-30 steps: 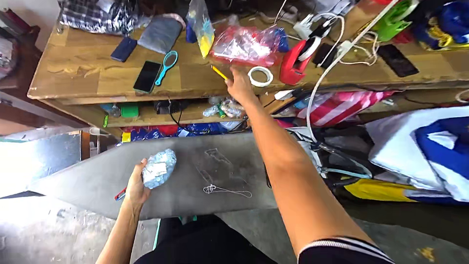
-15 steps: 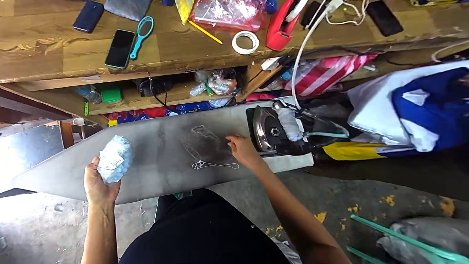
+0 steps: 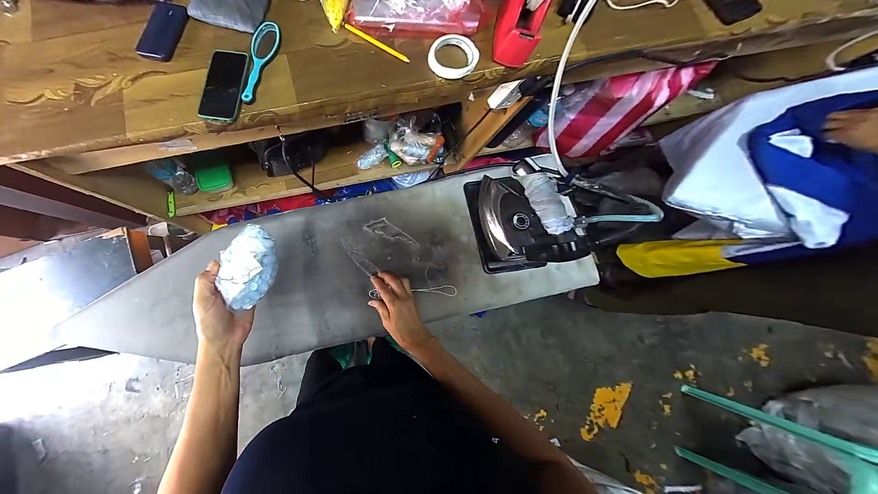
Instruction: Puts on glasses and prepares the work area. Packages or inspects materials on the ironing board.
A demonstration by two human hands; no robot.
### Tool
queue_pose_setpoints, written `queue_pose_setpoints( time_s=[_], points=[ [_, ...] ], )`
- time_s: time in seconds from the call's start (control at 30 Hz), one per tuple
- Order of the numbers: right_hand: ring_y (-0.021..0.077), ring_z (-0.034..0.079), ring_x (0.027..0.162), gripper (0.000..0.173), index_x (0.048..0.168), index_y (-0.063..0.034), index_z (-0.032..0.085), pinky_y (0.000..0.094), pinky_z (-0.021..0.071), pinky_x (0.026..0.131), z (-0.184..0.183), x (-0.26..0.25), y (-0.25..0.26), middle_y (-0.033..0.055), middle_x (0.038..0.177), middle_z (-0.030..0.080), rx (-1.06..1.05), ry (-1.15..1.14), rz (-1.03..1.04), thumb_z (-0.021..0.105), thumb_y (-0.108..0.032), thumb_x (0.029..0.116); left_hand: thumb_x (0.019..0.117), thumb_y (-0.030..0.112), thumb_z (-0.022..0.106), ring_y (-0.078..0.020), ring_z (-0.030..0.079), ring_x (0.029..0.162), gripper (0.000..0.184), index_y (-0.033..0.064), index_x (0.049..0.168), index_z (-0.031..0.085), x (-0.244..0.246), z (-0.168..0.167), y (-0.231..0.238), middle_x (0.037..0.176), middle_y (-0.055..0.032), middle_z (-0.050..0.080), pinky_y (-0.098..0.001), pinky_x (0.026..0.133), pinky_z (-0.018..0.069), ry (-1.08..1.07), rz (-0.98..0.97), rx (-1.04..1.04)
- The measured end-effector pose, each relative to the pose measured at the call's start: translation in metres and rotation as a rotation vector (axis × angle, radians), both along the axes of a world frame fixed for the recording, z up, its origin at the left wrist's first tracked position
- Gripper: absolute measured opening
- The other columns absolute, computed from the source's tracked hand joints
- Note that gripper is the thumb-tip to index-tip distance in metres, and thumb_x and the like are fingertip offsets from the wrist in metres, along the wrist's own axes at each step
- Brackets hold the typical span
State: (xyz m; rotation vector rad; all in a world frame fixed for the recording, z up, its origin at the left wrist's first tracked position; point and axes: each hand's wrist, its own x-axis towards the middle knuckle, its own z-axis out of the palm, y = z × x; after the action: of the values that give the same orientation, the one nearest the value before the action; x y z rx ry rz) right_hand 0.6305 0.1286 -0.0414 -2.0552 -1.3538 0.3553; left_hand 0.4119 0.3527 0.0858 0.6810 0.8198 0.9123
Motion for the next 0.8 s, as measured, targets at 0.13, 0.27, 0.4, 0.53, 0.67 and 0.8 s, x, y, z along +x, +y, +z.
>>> queue_pose_setpoints(
  time_s=[0.13, 0.27, 0.4, 0.53, 0.67, 0.8],
  points=[
    [0.0266, 0.066, 0.111, 0.02, 0.108, -0.0137, 0.08, 0.0375, 0.0535, 0.098, -0.007, 0.01, 0.0, 0.0064, 0.117, 0.074, 0.066, -0.061, 0.057, 0.063, -0.018, 0.0999, 0.1098, 0.033, 0.023, -0.0252, 0.07, 0.099, 0.044, 0.0072, 0.123, 0.057, -0.017, 0.003, 0.003, 0.11, -0.0137, 0.069, -0.0463, 0.082, 0.0599, 0.018, 0.039, -0.008],
    [0.0253, 0.068, 0.103, 0.017, 0.094, -0.0068, 0.078, 0.0349, 0.0551, 0.095, -0.002, 0.034, -0.008, 0.0102, 0.102, 0.073, 0.072, -0.056, 0.074, 0.062, -0.011, 0.0978, 0.1096, 0.032, 0.026, -0.024, 0.07, 0.098, 0.04, 0.0073, 0.119, 0.057, -0.042, 0.005, 0.005, 0.107, -0.0122, 0.07, -0.0464, 0.083, 0.0599, 0.049, 0.109, -0.007],
    [0.0224, 0.072, 0.097, 0.03, 0.125, -0.0081, 0.074, 0.036, 0.0598, 0.085, 0.035, 0.065, -0.021, 0.0143, 0.121, 0.072, -0.028, 0.088, -0.023, 0.059, -0.014, 0.0995, 0.1081, 0.033, 0.028, -0.0242, 0.069, 0.1, 0.04, 0.0095, 0.118, 0.058, -0.065, 0.004, 0.006, 0.109, -0.011, 0.07, -0.0473, 0.083, 0.0596, 0.056, 0.132, 0.032],
    [0.0236, 0.074, 0.094, 0.034, 0.125, -0.0068, 0.074, 0.0411, 0.0597, 0.086, 0.052, 0.096, -0.04, 0.0134, 0.114, 0.075, -0.089, 0.051, -0.12, 0.049, -0.008, 0.1009, 0.1084, 0.034, 0.027, -0.0248, 0.069, 0.102, 0.04, 0.0099, 0.12, 0.057, -0.07, 0.003, 0.008, 0.111, -0.0113, 0.069, -0.0479, 0.082, 0.0593, 0.068, 0.133, 0.027],
    [0.0256, 0.073, 0.098, 0.028, 0.114, -0.0039, 0.076, 0.0424, 0.0579, 0.09, 0.044, 0.113, -0.045, 0.0145, 0.107, 0.075, -0.189, 0.031, -0.161, 0.052, -0.007, 0.0996, 0.1086, 0.034, 0.026, -0.0232, 0.07, 0.1, 0.04, 0.0113, 0.118, 0.058, -0.06, 0.003, 0.01, 0.109, -0.01, 0.069, -0.0463, 0.08, 0.0602, 0.052, 0.117, 0.03],
    [0.0329, 0.07, 0.107, 0.03, 0.12, 0.0002, 0.073, 0.0476, 0.0552, 0.097, 0.033, 0.112, -0.039, 0.0204, 0.117, 0.072, -0.184, 0.009, -0.258, 0.055, -0.015, 0.1019, 0.1086, 0.034, 0.027, -0.023, 0.069, 0.103, 0.039, 0.0117, 0.118, 0.058, -0.049, 0.002, 0.009, 0.111, -0.0096, 0.069, -0.0467, 0.083, 0.0594, 0.037, 0.085, 0.029]
  ],
)
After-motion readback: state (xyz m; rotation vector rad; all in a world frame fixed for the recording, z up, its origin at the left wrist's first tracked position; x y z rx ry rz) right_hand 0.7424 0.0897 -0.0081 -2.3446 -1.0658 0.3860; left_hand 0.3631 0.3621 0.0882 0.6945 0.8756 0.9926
